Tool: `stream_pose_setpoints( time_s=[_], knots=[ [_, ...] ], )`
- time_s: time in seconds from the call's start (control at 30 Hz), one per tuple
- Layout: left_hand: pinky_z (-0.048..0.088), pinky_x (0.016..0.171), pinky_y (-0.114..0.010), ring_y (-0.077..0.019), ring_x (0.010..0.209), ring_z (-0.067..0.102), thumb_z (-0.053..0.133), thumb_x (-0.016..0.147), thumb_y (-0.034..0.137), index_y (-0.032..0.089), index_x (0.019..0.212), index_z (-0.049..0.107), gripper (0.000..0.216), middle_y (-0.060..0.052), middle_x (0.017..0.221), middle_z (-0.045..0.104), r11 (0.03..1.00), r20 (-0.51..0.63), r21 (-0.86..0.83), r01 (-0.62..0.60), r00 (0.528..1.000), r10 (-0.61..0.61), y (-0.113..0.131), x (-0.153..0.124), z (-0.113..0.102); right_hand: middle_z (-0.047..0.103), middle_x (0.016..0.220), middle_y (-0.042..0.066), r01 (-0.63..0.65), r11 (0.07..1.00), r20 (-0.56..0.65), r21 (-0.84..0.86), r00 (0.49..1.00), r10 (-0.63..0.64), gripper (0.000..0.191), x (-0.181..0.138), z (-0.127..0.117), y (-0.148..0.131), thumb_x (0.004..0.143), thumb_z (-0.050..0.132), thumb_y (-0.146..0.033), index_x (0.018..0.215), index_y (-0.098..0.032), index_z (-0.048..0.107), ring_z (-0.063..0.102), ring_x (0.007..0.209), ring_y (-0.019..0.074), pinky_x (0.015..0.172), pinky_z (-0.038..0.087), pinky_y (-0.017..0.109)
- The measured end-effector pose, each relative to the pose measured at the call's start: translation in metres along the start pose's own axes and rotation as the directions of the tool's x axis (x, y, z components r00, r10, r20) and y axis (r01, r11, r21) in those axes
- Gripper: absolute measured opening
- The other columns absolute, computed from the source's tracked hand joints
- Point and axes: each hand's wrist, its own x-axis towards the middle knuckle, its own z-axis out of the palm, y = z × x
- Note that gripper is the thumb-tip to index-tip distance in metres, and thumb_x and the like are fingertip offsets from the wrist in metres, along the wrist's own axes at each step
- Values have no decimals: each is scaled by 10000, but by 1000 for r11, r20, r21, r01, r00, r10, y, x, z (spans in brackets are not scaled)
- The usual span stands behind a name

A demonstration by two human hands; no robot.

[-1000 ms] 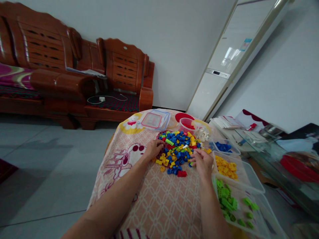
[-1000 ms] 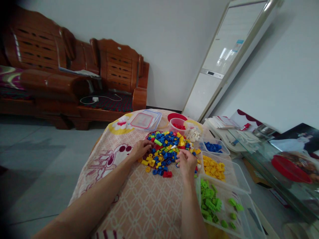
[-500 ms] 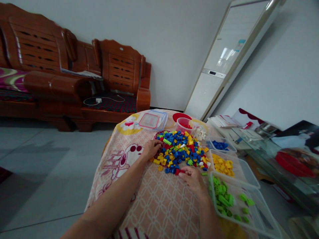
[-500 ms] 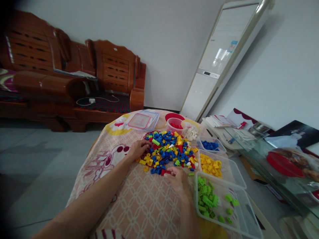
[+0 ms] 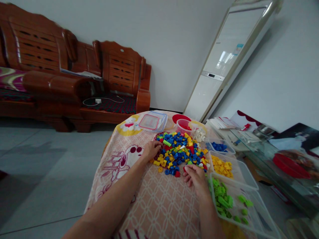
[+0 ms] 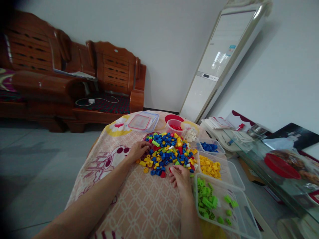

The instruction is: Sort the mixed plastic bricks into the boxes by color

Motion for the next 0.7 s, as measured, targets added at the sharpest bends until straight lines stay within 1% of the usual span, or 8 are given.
stream_pose_setpoints(
  time_s=[0.1, 0.2, 0.27, 0.33, 0.4, 0.5, 0.6, 0.7],
  knots=[
    [509, 633, -199, -122, 647, 650, 471, 795, 192, 186, 924, 705, 267, -2, 734, 708, 1000, 2, -8, 5, 1000, -5, 2, -1, 0, 628, 584, 15, -36, 999, 1, -27, 999, 36, 429, 11, 3, -13, 679, 689, -506, 871, -128, 629, 541, 393, 108, 286, 337, 169],
    [506, 629, -194, -121, 652, 646, 464, 793, 189, 184, 923, 703, 273, 0, 727, 706, 1000, 6, -19, 10, 1000, -10, 2, -1, 0, 625, 551, 18, -18, 1000, -18, -17, 1000, 18, 403, 36, 9, -43, 629, 725, -459, 835, -125, 633, 543, 380, 118, 277, 332, 173],
    [503, 619, -190, -118, 654, 643, 466, 790, 191, 182, 927, 701, 272, -3, 747, 709, 1000, 6, -23, 7, 1000, -7, 1, -1, 0, 649, 591, 26, 83, 991, -95, 104, 993, -73, 413, 61, 14, -69, 610, 731, -433, 872, -131, 630, 598, 455, 141, 334, 417, 193],
    [502, 612, -188, -118, 658, 643, 467, 791, 194, 181, 932, 699, 272, -7, 768, 711, 1000, 3, -25, -2, 1000, 2, 0, -1, 0, 700, 753, 47, 253, 932, -203, 258, 958, -204, 523, 83, 18, -94, 586, 737, -409, 1017, -141, 609, 681, 666, 183, 516, 551, 255],
    [503, 612, -192, -121, 666, 645, 462, 795, 194, 183, 937, 700, 277, -7, 768, 711, 1000, 1, -25, -5, 1000, 5, -1, -1, 0, 708, 879, 61, 370, 892, -284, 259, 912, -296, 596, 96, 19, -108, 601, 721, -426, 1108, -142, 587, 689, 809, 199, 625, 575, 282],
    [506, 618, -200, -129, 672, 648, 460, 801, 197, 193, 935, 706, 280, -3, 744, 710, 1000, 11, -8, 3, 1000, -3, 0, -2, -1, 705, 822, 63, 331, 933, -230, 138, 927, -295, 570, 91, 20, -100, 647, 684, -475, 1089, -124, 607, 680, 702, 185, 555, 557, 268],
    [504, 623, -201, -133, 667, 648, 480, 797, 200, 198, 930, 713, 268, -5, 743, 711, 1000, 9, 21, 13, 1000, -14, 4, -2, -2, 653, 620, 27, 193, 981, -103, -31, 975, -196, 482, 63, 20, -66, 686, 640, -542, 922, -122, 649, 572, 441, 128, 374, 445, 219],
    [503, 638, -200, -134, 678, 651, 484, 791, 188, 190, 919, 714, 262, -8, 757, 714, 1000, -3, 26, 15, 1000, -15, 6, -2, -3, 581, 508, -2, 122, 974, -45, -191, 990, -133, 427, 32, 20, -32, 723, 598, -573, 732, -147, 634, 484, 355, 101, 320, 336, 198]
  ],
)
